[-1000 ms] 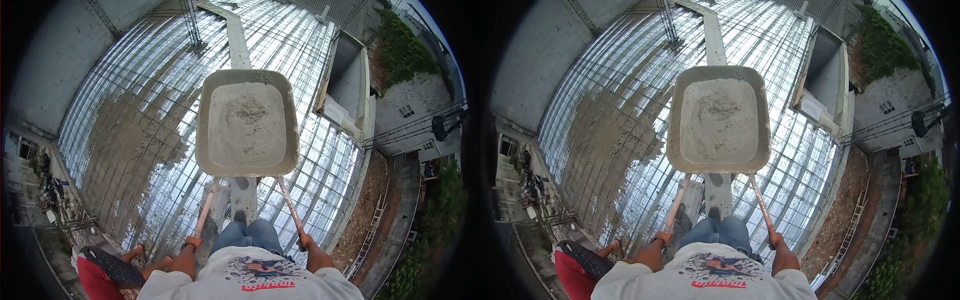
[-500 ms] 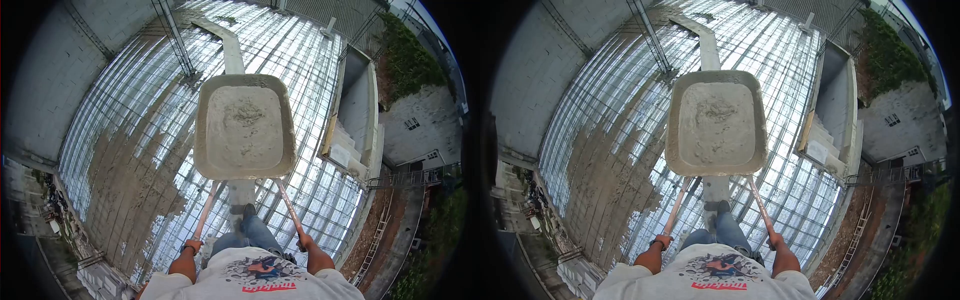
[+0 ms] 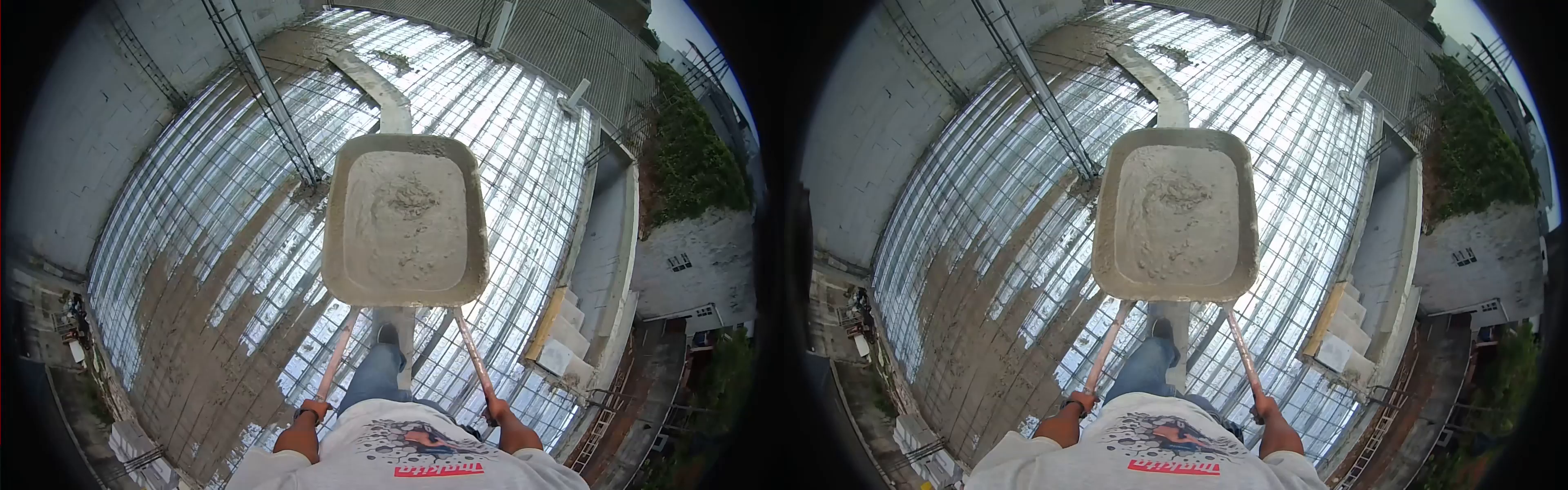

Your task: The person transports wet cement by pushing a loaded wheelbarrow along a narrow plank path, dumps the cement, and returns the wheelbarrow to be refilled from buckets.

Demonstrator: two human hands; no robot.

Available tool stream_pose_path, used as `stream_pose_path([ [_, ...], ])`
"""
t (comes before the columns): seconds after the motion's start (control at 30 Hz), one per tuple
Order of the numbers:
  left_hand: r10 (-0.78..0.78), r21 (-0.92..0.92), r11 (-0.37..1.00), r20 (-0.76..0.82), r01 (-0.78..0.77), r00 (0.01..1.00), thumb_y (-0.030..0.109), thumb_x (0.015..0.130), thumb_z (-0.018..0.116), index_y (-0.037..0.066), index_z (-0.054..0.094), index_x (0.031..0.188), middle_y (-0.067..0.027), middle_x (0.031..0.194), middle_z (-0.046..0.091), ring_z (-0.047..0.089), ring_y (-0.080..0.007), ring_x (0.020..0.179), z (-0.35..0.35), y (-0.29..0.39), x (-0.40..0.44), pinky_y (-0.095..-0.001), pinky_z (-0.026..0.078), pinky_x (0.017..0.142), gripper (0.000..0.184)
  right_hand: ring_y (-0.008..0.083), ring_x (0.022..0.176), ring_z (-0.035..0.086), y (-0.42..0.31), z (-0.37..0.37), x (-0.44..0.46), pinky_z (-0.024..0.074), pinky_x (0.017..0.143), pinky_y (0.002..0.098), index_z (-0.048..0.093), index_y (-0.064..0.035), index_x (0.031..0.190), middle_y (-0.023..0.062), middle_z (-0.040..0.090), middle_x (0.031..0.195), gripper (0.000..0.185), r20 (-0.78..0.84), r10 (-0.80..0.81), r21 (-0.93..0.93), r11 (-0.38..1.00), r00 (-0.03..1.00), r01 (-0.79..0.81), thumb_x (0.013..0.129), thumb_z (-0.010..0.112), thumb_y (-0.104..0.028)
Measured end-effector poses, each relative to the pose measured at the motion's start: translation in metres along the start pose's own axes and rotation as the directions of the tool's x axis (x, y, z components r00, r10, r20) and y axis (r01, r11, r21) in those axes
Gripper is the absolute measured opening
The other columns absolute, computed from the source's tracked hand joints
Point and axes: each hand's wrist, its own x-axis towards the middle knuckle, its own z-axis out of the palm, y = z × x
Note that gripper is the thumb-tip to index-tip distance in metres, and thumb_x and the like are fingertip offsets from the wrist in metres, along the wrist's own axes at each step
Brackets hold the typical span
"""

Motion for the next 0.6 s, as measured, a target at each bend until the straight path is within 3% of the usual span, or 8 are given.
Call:
stream_pose_path([
  [0.07, -0.050, -0.068, 0.996, 0.069, 0.055, 0.996, 0.057, 0.078, 0.062, 0.023, 0.063, 0.125, -0.0146, 0.126, 0.062, 0.061, -0.0294, 0.114, -0.067, 0.016, 0.020, -0.0378, 0.049, 0.097, 0.058, 0.0254, 0.060, 0.059, -0.080, -0.028, -0.003, 0.0449, 0.052, 0.0391, 0.066, 0.0081, 0.084, 0.0151, 0.062, 0.072, 0.106, 0.031, 0.002, -0.002, 1.000, 1.000, -0.002, 0.071, 0.035, -0.092],
  [0.27, 0.182, 0.281, 0.946, -0.051, -0.160, 0.982, 0.035, 0.087, 0.058, 0.035, 0.064, 0.121, -0.0047, 0.111, 0.069, 0.068, -0.0275, 0.098, -0.269, 0.071, 0.049, -0.0389, 0.053, 0.087, 0.034, 0.0256, 0.058, 0.058, -0.277, -0.095, 0.037, 0.0450, 0.051, 0.0401, 0.065, 0.0060, 0.089, 0.0147, 0.062, 0.075, 0.101, 0.021, 0.051, 0.040, 0.998, 0.998, -0.052, 0.072, 0.038, -0.090],
  [0.37, 0.118, 0.115, 0.987, -0.009, -0.116, 0.993, 0.042, 0.085, 0.061, 0.035, 0.063, 0.121, -0.0078, 0.113, 0.068, 0.067, -0.0290, 0.098, -0.347, 0.096, 0.094, -0.0393, 0.052, 0.087, 0.037, 0.0254, 0.060, 0.059, -0.377, -0.126, 0.063, 0.0455, 0.052, 0.0397, 0.065, 0.0062, 0.089, 0.0143, 0.063, 0.075, 0.100, 0.015, 0.026, 0.022, 0.999, 1.000, -0.026, 0.073, 0.039, -0.089],
  [0.43, -0.145, -0.265, 0.951, 0.078, 0.161, 0.986, 0.045, 0.083, 0.061, 0.031, 0.064, 0.120, -0.0104, 0.114, 0.068, 0.067, -0.0291, 0.098, -0.401, 0.119, 0.116, -0.0392, 0.052, 0.087, 0.040, 0.0255, 0.061, 0.060, -0.429, -0.143, 0.094, 0.0461, 0.053, 0.0397, 0.066, 0.0069, 0.090, 0.0144, 0.063, 0.075, 0.100, 0.013, 0.054, 0.024, 0.998, 0.998, -0.054, 0.074, 0.040, -0.089],
  [0.5, -0.218, -0.397, 0.888, 0.084, 0.233, 0.972, 0.047, 0.082, 0.060, 0.026, 0.066, 0.117, -0.0133, 0.113, 0.068, 0.067, -0.0294, 0.098, -0.456, 0.146, 0.136, -0.0393, 0.052, 0.087, 0.041, 0.0262, 0.066, 0.064, -0.486, -0.166, 0.125, 0.0479, 0.056, 0.0398, 0.067, 0.0090, 0.096, 0.0170, 0.066, 0.081, 0.106, -0.005, 0.033, -0.057, 0.998, 0.999, -0.034, 0.073, 0.037, -0.090],
  [0.53, -0.175, -0.357, 0.920, -0.001, 0.163, 0.985, 0.048, 0.082, 0.059, 0.022, 0.068, 0.114, -0.0149, 0.111, 0.068, 0.067, -0.0298, 0.098, -0.470, 0.150, 0.159, -0.0396, 0.052, 0.087, 0.042, 0.0263, 0.061, 0.061, -0.509, -0.177, 0.163, 0.0463, 0.053, 0.0388, 0.066, 0.0073, 0.087, 0.0163, 0.065, 0.076, 0.104, -0.075, -0.035, -0.100, 0.995, 0.997, 0.027, 0.072, 0.036, -0.091],
  [0.57, -0.227, -0.436, 0.864, 0.108, 0.251, 0.968, 0.047, 0.083, 0.055, 0.017, 0.069, 0.110, -0.0158, 0.110, 0.069, 0.067, -0.0305, 0.098, -0.510, 0.165, 0.153, -0.0406, 0.051, 0.087, 0.042, 0.0264, 0.056, 0.058, -0.517, -0.184, 0.199, 0.0446, 0.051, 0.0378, 0.065, 0.0055, 0.078, 0.0156, 0.063, 0.070, 0.103, -0.135, -0.082, -0.148, 0.987, 0.987, 0.061, 0.071, 0.035, -0.092],
  [0.6, -0.276, -0.493, 0.798, 0.216, 0.348, 0.937, 0.046, 0.084, 0.052, 0.011, 0.070, 0.106, -0.0167, 0.108, 0.069, 0.067, -0.0313, 0.099, -0.574, 0.191, 0.120, -0.0416, 0.050, 0.088, 0.045, 0.0258, 0.056, 0.059, -0.584, -0.210, 0.140, 0.0461, 0.052, 0.0384, 0.066, 0.0043, 0.073, 0.0156, 0.064, 0.070, 0.102, -0.018, 0.010, -0.097, 0.995, 1.000, -0.012, 0.070, 0.035, -0.093],
])
